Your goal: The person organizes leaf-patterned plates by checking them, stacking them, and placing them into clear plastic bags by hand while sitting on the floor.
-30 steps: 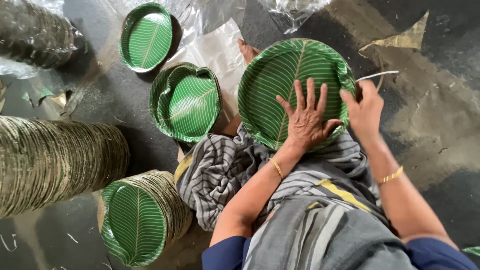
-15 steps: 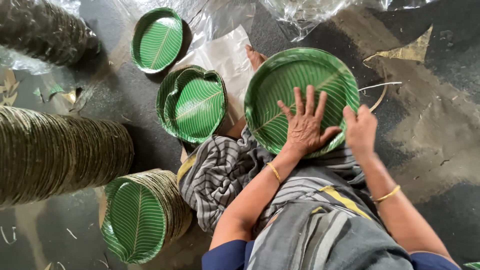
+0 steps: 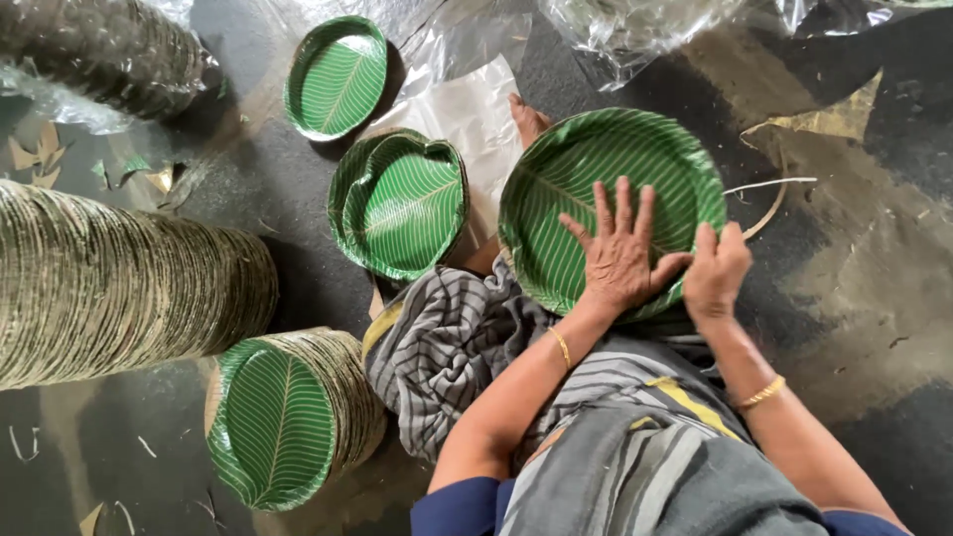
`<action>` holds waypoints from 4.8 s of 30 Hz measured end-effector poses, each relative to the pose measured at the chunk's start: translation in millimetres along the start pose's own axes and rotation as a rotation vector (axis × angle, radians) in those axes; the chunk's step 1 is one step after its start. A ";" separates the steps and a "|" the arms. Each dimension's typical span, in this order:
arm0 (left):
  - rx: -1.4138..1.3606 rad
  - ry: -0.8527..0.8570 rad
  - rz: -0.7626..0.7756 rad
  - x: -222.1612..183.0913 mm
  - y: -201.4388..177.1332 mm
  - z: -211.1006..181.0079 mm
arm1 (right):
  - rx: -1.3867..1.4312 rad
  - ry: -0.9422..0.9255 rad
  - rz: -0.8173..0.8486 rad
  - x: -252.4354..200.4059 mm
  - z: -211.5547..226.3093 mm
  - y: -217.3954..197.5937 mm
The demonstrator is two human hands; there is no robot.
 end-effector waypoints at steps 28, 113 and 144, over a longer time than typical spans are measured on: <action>-0.073 0.259 -0.056 -15.1 -1.5 24.2 | -0.099 -0.041 0.508 88.6 10.3 21.3; -0.582 -0.373 -0.991 -12.5 -184.8 247.0 | 0.140 0.002 0.593 -17.3 73.6 3.8; 0.333 0.466 -0.802 215.5 -127.8 -114.1 | 0.328 0.157 0.568 -12.0 65.4 -6.6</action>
Point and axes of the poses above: each hand's wrist, its own x-axis towards the middle knuckle, its own y-axis out of the palm, z = x × y, the point moved 1 cm from there along x, towards the middle knuckle, and after that the axes turned 4 degrees about -y, right-handed, at the moved point
